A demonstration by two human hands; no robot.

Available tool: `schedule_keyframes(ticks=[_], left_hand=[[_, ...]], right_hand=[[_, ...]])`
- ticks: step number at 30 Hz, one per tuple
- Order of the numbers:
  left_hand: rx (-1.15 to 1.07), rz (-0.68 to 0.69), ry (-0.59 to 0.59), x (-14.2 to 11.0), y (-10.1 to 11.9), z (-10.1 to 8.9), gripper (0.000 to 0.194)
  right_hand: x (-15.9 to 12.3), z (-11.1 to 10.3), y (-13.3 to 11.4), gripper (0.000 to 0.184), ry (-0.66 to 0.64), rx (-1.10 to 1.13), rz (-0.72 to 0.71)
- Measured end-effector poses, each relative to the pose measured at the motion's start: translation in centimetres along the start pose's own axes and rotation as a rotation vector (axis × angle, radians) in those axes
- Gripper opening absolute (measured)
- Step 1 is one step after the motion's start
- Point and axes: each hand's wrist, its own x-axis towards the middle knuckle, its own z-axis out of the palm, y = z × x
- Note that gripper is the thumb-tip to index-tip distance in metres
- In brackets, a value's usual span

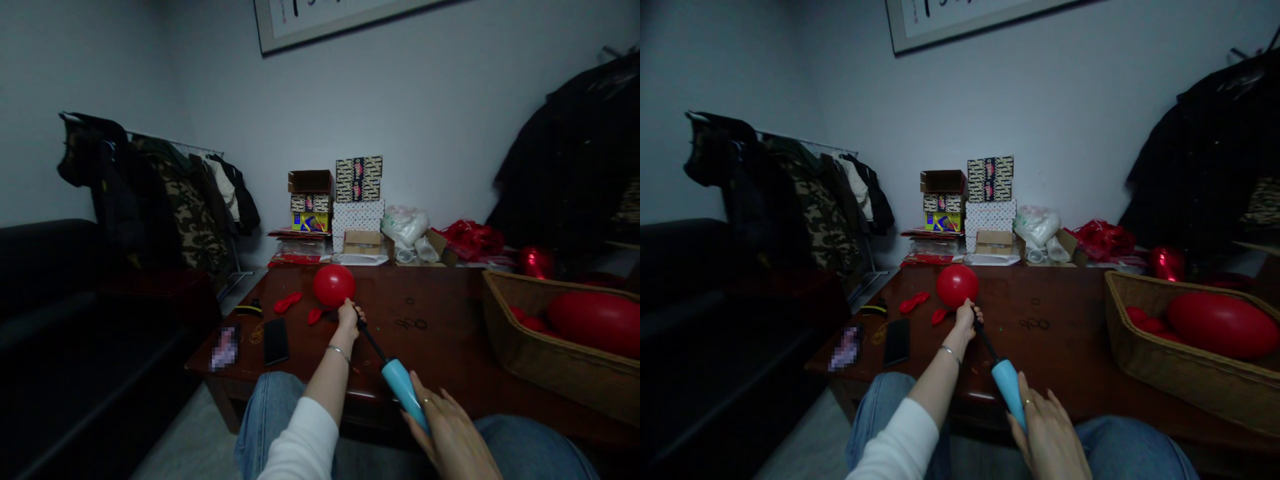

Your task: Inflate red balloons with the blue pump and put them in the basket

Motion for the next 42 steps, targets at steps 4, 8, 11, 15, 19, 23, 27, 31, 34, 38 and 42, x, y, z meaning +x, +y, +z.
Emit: schedule_keyframes(ticks=[4, 8, 11, 15, 19, 23, 27, 31, 34, 38, 42], left_hand=[[-0.026, 0.007, 0.01, 0.1, 0.0, -0.1, 0.029], [-0.041, 0.022, 0.042, 0.0, 0.0, -0.4, 0.029], [-0.049, 0.018, 0.026, -0.2, -0.2, -0.3, 0.028], [-0.045, 0.017, -0.003, -0.7, -0.8, 0.2, 0.028], [-0.015, 0.026, -0.025, -0.9, -1.2, 0.6, 0.026], [0.012, 0.034, -0.011, -0.8, -1.1, 0.5, 0.026], [0.026, 0.026, 0.001, -0.8, -1.2, 0.1, 0.026], [0.019, 0.022, 0.016, -0.7, -1.0, -0.3, 0.026], [0.003, 0.037, 0.026, -0.2, -0.7, -0.7, 0.026], [-0.008, 0.03, 0.018, 0.3, -0.2, -1.0, 0.027], [-0.029, 0.011, 0.014, 0.3, -0.1, -0.8, 0.027]], right_hand=[[0.5, -0.1, 0.0, 0.045, -0.026, 0.025, 0.025], [1.6, 0.2, -0.1, 0.045, -0.072, 0.068, 0.048], [2.9, 0.3, -0.4, 0.043, -0.099, 0.077, 0.066], [5.4, 0.2, -1.0, 0.045, -0.147, 0.033, 0.094], [7.5, 0.6, -1.4, 0.047, -0.171, -0.013, 0.106], [7.8, 1.3, -1.6, 0.046, -0.154, -0.02, 0.102], [6.7, 1.5, -1.9, 0.047, -0.138, 0.002, 0.109], [4.5, 1.3, -1.6, 0.046, -0.113, 0.032, 0.096], [2.5, 1.0, -1.0, 0.044, -0.076, 0.056, 0.06], [0.8, 0.5, -0.3, 0.045, -0.044, 0.062, 0.033], [0.7, 0.1, 0.0, 0.044, -0.056, 0.072, 0.034]])
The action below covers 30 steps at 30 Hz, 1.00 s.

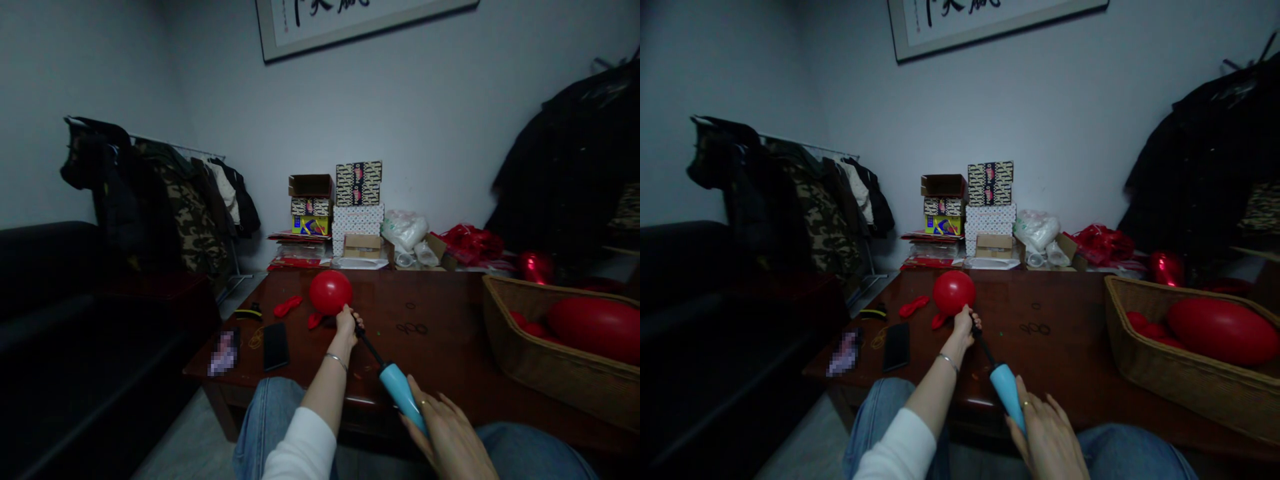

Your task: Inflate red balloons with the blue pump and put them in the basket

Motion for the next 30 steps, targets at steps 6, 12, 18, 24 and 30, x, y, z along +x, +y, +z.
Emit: schedule_keyframes(ticks=[6, 12, 18, 24, 30], left_hand=[[-0.003, 0.002, -0.003, -0.9, -0.5, 0.6, 0.027], [0.008, -0.008, -0.028, -1.7, -1.4, 1.4, 0.027], [0.05, 0.014, -0.007, -1.7, -1.2, 1.3, 0.026], [0.034, -0.014, 0.01, -1.3, -1.5, 0.7, 0.026], [0.019, 0.017, 0.023, -0.3, -0.8, -0.2, 0.021]], right_hand=[[2.0, 0.1, 0.0, 0.041, -0.032, 0.0, 0.033], [5.7, 0.5, -0.6, 0.042, -0.042, -0.047, 0.065], [6.6, 1.1, -1.6, 0.045, -0.063, -0.048, 0.095], [4.6, 1.1, -1.8, 0.043, -0.02, -0.052, 0.073], [0.7, 1.0, -0.2, 0.044, 0.021, -0.022, 0.007]])
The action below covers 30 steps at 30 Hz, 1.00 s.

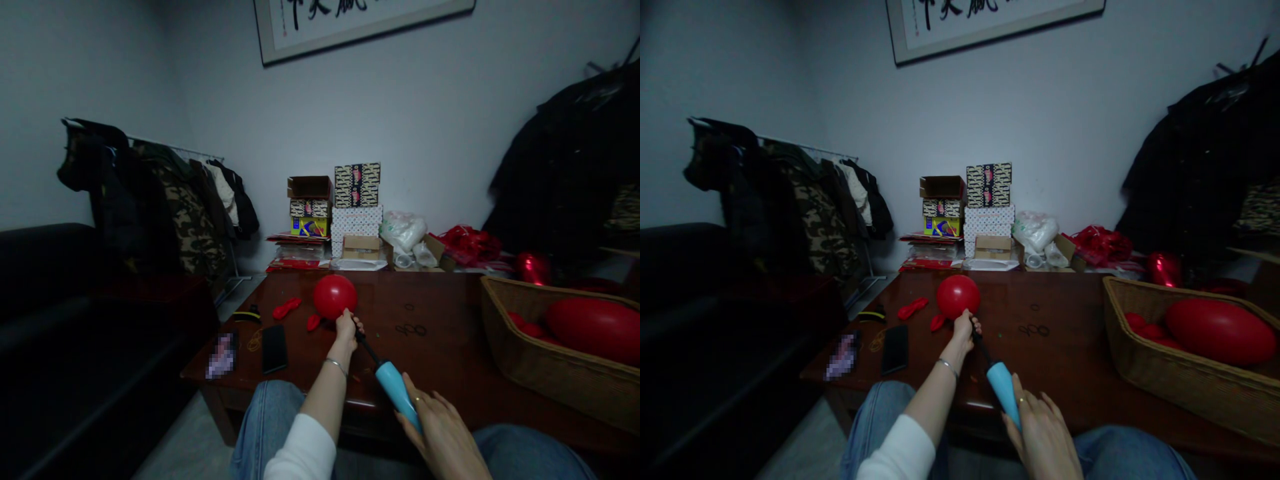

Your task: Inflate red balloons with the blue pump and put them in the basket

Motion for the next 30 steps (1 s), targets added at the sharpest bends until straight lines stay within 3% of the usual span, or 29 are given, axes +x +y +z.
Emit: schedule_keyframes(ticks=[4, 8, 14, 23, 30], left_hand=[[-0.008, -0.002, -0.02, 0.1, 0.6, -0.1, 0.022], [-0.025, 0.002, -0.007, -0.1, 0.7, 0.1, 0.024], [-0.034, 0.006, 0.003, -0.8, 0.5, 0.5, 0.028], [0.009, -0.005, -0.042, -2.0, -0.5, 1.4, 0.034], [-0.003, -0.018, -0.004, -1.2, -0.9, 0.8, 0.031]], right_hand=[[-2.0, -0.2, 0.9, 0.051, 0.041, -0.031, -0.045], [-2.2, -0.5, 1.1, 0.05, 0.048, -0.024, -0.058], [-0.2, -0.9, 0.4, 0.042, -0.048, 0.005, 0.013], [5.0, -0.6, -1.6, 0.043, -0.08, -0.038, 0.085], [3.5, 0.2, -1.7, 0.042, -0.047, -0.084, 0.064]])
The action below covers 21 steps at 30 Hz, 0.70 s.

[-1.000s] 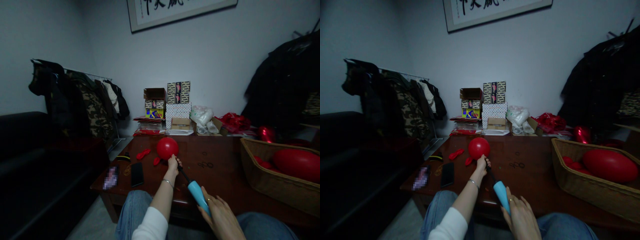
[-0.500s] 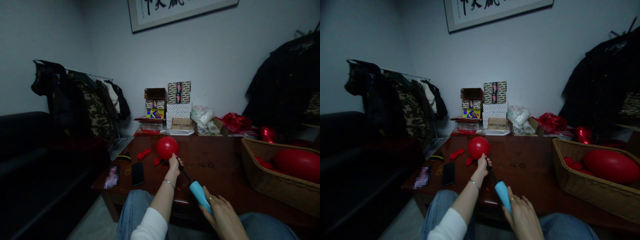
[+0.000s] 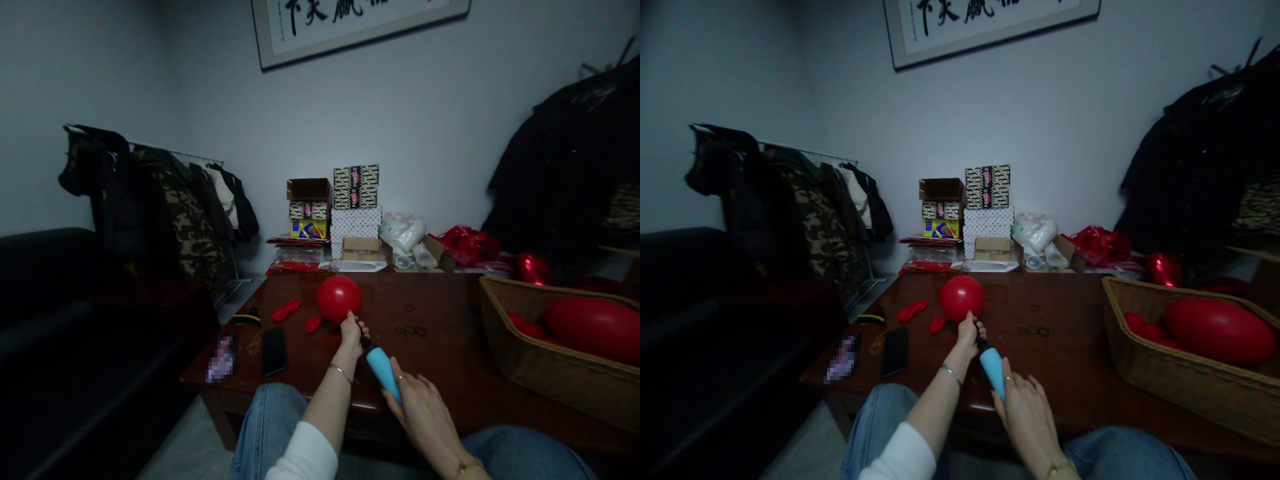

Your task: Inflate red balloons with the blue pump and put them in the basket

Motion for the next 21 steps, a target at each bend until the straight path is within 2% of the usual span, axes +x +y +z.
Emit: schedule_keyframes(ticks=[7, 11, 16, 21], left_hand=[[-0.025, 0.004, -0.012, 1.3, 0.7, -0.8, 0.028], [-0.022, 0.014, 0.001, 1.3, 1.1, -0.8, 0.029], [-0.018, 0.01, 0.019, 0.9, 0.7, -0.5, 0.029], [-0.022, -0.018, 0.004, 0.1, -0.5, 0.0, 0.029]], right_hand=[[-4.4, 0.0, 2.7, 0.047, 0.083, -0.003, -0.108], [-5.5, -0.6, 3.5, 0.048, 0.105, -0.009, -0.165], [-4.6, -0.6, 3.0, 0.045, 0.044, 0.027, -0.096], [-1.3, -0.9, 1.5, 0.041, -0.063, 0.03, 0.004]])
